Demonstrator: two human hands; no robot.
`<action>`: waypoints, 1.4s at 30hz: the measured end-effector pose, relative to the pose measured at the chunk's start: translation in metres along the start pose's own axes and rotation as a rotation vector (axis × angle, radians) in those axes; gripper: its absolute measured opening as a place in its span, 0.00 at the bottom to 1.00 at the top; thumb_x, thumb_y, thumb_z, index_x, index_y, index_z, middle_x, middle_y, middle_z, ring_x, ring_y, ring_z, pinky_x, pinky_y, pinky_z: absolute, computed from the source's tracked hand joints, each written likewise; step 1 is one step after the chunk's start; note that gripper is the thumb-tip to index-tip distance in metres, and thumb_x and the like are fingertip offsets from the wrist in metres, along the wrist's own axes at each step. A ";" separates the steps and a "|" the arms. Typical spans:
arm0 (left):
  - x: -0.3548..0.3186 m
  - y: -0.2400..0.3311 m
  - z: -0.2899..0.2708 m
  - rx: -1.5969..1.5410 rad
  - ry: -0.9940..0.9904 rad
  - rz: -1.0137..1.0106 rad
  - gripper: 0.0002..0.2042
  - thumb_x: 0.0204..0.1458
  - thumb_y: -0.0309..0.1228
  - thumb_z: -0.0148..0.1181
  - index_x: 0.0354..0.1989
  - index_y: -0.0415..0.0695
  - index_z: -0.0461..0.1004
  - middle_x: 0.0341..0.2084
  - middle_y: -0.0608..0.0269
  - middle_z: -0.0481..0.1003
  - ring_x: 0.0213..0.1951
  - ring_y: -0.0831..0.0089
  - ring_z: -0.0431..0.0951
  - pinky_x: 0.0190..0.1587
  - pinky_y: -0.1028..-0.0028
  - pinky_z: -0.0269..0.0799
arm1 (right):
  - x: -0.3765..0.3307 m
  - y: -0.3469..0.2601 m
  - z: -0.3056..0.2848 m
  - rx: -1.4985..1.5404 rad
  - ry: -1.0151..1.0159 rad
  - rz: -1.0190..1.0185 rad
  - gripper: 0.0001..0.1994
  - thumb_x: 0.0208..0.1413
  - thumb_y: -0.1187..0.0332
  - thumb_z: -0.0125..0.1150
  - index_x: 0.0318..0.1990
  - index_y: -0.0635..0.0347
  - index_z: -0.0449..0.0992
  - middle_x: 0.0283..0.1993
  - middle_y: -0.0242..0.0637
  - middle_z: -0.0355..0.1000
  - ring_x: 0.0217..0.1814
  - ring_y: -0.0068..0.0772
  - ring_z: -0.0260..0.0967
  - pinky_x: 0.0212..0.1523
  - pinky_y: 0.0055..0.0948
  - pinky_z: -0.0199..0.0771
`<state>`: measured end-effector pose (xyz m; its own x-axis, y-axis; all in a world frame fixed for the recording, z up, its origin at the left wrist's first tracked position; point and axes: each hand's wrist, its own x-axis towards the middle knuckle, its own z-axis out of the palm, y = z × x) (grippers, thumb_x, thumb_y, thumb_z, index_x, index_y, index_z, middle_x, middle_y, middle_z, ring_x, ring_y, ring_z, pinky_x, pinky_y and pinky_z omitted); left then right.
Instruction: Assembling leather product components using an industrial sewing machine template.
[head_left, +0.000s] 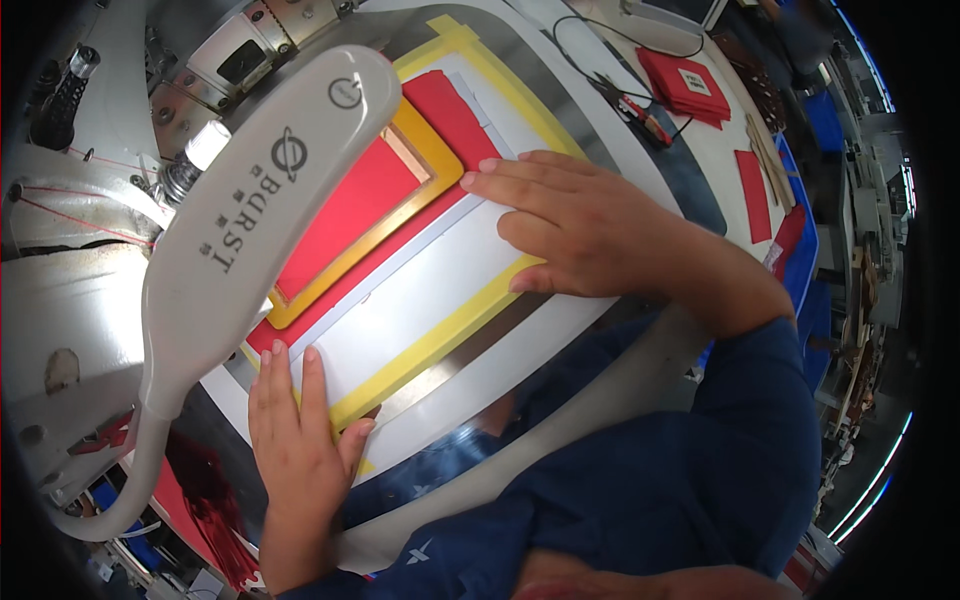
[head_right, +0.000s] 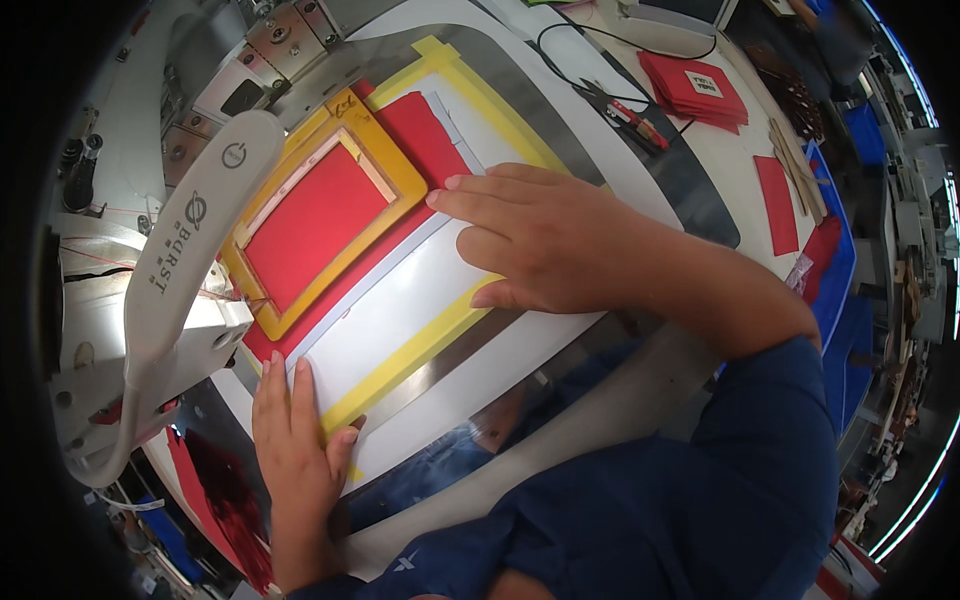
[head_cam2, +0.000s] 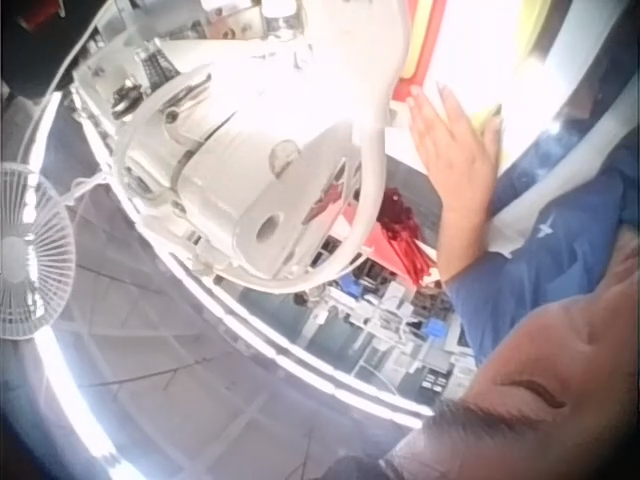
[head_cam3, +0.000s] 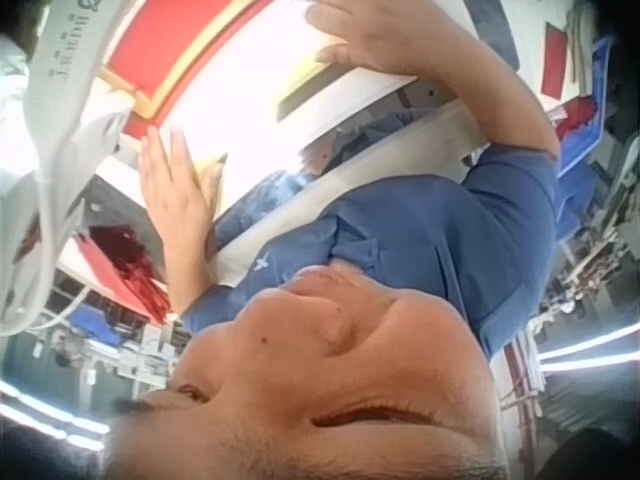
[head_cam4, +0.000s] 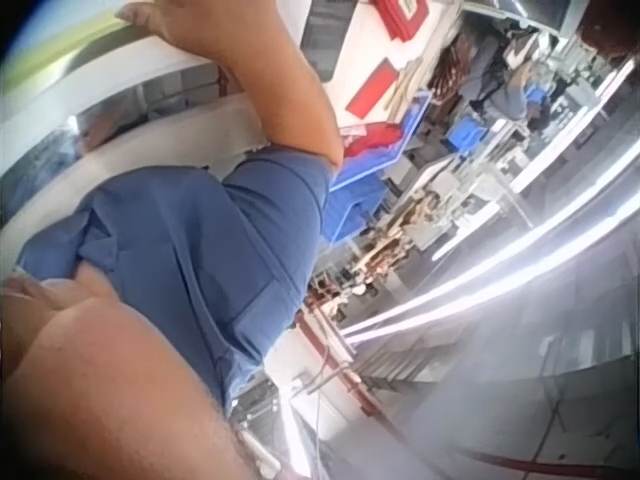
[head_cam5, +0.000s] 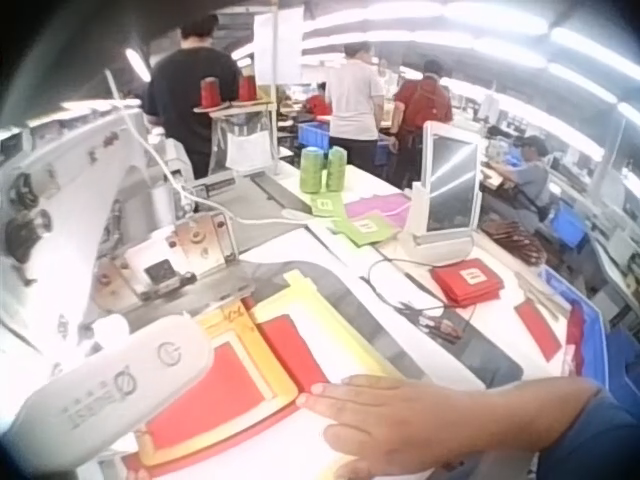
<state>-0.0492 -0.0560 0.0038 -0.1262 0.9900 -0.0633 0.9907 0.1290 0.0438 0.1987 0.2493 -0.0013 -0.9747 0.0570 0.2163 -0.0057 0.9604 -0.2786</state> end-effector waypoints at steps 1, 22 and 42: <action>0.000 0.000 0.001 0.007 -0.001 0.006 0.40 0.69 0.62 0.47 0.74 0.37 0.67 0.71 0.32 0.65 0.70 0.36 0.68 0.70 0.43 0.62 | 0.000 0.000 0.001 -0.009 -0.006 0.006 0.19 0.58 0.53 0.72 0.41 0.60 0.76 0.66 0.53 0.74 0.72 0.55 0.69 0.72 0.50 0.67; -0.001 0.003 0.000 0.013 0.045 0.026 0.38 0.69 0.62 0.50 0.70 0.37 0.70 0.68 0.29 0.67 0.66 0.33 0.71 0.65 0.44 0.67 | -0.001 0.001 0.004 -0.021 0.073 0.044 0.10 0.55 0.70 0.72 0.38 0.61 0.75 0.66 0.56 0.75 0.68 0.57 0.74 0.72 0.51 0.71; 0.002 0.004 -0.007 0.140 0.118 -0.059 0.42 0.57 0.58 0.65 0.68 0.32 0.72 0.58 0.44 0.77 0.60 0.45 0.77 0.64 0.52 0.68 | 0.001 -0.005 -0.005 -0.079 -0.038 0.098 0.11 0.54 0.70 0.71 0.38 0.60 0.73 0.67 0.53 0.74 0.69 0.56 0.72 0.69 0.51 0.71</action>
<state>-0.0463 -0.0527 0.0110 -0.1809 0.9819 0.0562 0.9779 0.1857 -0.0961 0.1990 0.2460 0.0045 -0.9775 0.1426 0.1556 0.1062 0.9694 -0.2214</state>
